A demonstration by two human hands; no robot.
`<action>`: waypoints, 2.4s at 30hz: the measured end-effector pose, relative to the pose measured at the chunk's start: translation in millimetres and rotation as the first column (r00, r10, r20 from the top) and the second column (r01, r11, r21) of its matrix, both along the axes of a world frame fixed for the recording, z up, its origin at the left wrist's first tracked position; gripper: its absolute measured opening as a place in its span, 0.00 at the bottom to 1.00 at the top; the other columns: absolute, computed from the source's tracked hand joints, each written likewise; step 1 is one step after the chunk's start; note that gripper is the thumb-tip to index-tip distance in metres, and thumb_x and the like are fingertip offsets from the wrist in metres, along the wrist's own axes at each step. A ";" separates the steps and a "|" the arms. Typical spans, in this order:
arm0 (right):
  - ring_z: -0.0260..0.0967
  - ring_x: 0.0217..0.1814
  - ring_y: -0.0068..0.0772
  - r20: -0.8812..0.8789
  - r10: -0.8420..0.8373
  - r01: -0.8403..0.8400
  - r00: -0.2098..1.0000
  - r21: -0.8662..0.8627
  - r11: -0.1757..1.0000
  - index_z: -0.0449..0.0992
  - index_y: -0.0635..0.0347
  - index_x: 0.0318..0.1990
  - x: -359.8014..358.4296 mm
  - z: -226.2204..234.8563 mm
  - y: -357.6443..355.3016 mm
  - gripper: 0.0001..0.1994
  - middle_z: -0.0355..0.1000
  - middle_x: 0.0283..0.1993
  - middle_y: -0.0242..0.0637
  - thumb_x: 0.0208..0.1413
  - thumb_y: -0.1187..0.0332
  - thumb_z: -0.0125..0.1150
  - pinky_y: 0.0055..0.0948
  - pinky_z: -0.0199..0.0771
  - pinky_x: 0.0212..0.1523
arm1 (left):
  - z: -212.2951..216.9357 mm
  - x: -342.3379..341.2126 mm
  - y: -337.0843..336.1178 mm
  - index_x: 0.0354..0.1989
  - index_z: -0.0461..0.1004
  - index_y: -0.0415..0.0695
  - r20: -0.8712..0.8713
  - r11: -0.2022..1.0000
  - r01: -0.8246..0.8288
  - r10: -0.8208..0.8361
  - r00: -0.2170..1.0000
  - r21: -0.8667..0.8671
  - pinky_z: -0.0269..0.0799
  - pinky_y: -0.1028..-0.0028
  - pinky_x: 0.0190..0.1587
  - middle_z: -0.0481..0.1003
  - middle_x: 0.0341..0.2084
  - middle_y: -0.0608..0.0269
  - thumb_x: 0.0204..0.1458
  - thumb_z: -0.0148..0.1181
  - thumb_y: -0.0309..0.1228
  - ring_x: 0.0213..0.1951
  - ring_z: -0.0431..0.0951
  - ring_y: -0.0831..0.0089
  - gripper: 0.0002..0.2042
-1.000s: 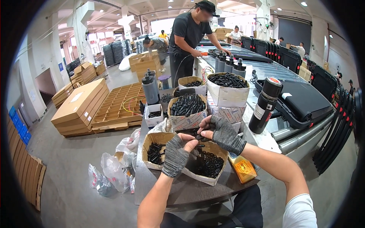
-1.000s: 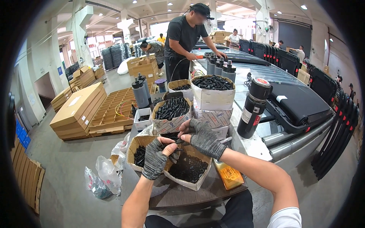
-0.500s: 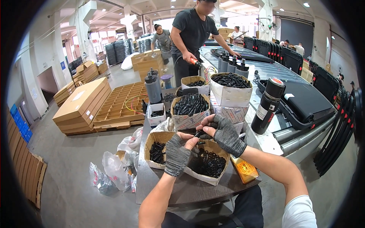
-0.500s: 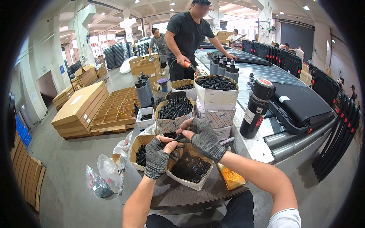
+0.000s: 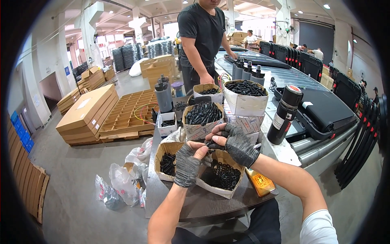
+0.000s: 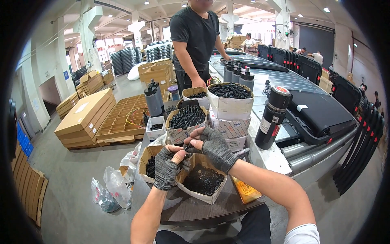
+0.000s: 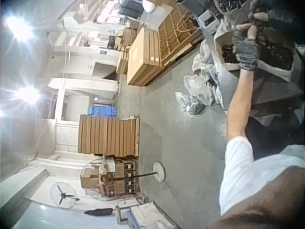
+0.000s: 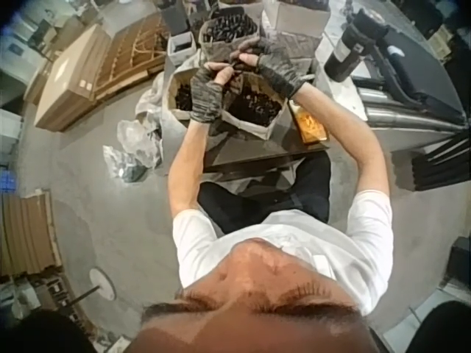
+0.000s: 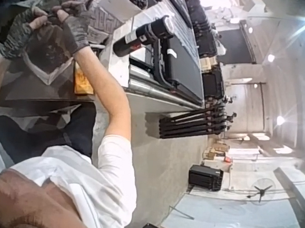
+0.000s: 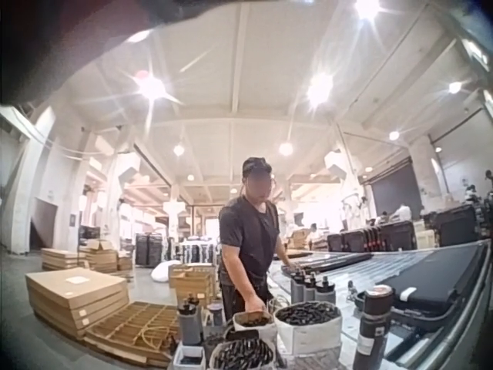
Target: Placing covers on a conveyor belt and sorting small mechanical components into boxes.
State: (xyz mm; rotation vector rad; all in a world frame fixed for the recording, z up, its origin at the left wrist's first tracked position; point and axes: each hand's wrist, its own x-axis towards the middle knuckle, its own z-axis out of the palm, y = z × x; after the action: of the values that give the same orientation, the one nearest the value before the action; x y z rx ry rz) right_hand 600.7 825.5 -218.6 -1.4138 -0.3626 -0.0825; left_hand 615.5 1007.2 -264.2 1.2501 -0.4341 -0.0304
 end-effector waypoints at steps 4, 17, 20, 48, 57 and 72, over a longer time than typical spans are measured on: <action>0.71 0.54 0.35 0.020 0.007 -0.007 1.000 -0.003 1.000 0.67 0.62 0.46 -0.1 2.8 1.9 0.10 0.73 0.47 0.43 0.59 0.74 0.57 0.35 0.72 0.58 | 1.7 0.0 0.0 0.37 0.73 0.41 -0.026 0.996 0.036 -0.038 0.999 -0.082 0.74 0.78 0.31 0.78 0.28 0.63 0.56 0.63 0.30 0.28 0.77 0.78 0.08; 0.75 0.46 0.28 0.287 -0.055 0.119 0.956 -0.210 0.970 0.71 0.65 0.46 10.2 13.0 4.8 0.09 0.73 0.41 0.37 0.60 0.72 0.58 0.28 0.76 0.49 | 2.3 8.3 8.1 0.39 0.71 0.44 -0.223 0.897 0.124 -0.236 0.946 -0.424 0.72 0.80 0.31 0.77 0.31 0.62 0.58 0.61 0.35 0.28 0.75 0.77 0.09; 0.73 0.42 0.24 0.280 -0.086 0.205 0.956 -0.430 0.879 0.77 0.64 0.42 -0.3 27.6 4.4 0.07 0.75 0.39 0.34 0.60 0.70 0.61 0.25 0.75 0.46 | 2.9 7.3 1.0 0.40 0.71 0.44 -0.206 0.922 -0.025 -0.060 0.977 -0.385 0.73 0.79 0.33 0.77 0.31 0.63 0.58 0.61 0.34 0.30 0.76 0.76 0.08; 0.71 0.41 0.34 0.559 -0.055 0.385 0.827 -0.492 0.781 0.77 0.62 0.42 -2.5 13.1 29.6 0.08 0.74 0.37 0.38 0.56 0.70 0.62 0.32 0.71 0.44 | -9.8 11.2 -4.7 0.38 0.72 0.40 -0.099 0.932 -0.264 0.246 0.964 -0.248 0.76 0.78 0.37 0.76 0.32 0.63 0.57 0.62 0.31 0.33 0.76 0.77 0.08; 0.72 0.48 0.29 0.380 -0.074 0.265 0.922 -0.478 0.838 0.75 0.63 0.48 -3.3 30.1 27.3 0.12 0.75 0.43 0.39 0.58 0.68 0.59 0.31 0.72 0.53 | -5.8 1.6 -7.6 0.39 0.72 0.40 0.108 0.944 -0.248 0.276 0.955 -0.218 0.76 0.76 0.40 0.77 0.35 0.63 0.56 0.63 0.27 0.36 0.76 0.78 0.07; 0.77 0.38 0.38 0.688 0.001 0.554 0.726 -0.586 0.591 0.79 0.62 0.37 95.1 96.5 6.5 0.08 0.78 0.33 0.41 0.49 0.72 0.64 0.32 0.74 0.42 | -2.4 -3.7 -8.5 0.49 0.71 0.37 0.276 0.989 -0.145 0.128 0.953 0.041 0.73 0.76 0.43 0.76 0.36 0.61 0.58 0.57 0.25 0.39 0.75 0.77 0.12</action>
State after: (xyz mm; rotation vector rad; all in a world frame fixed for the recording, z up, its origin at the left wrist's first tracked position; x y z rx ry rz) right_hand 695.8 832.0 -122.1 -2.3089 -0.7788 -0.8003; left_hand 611.9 998.6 -266.7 1.3476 -0.5866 0.2515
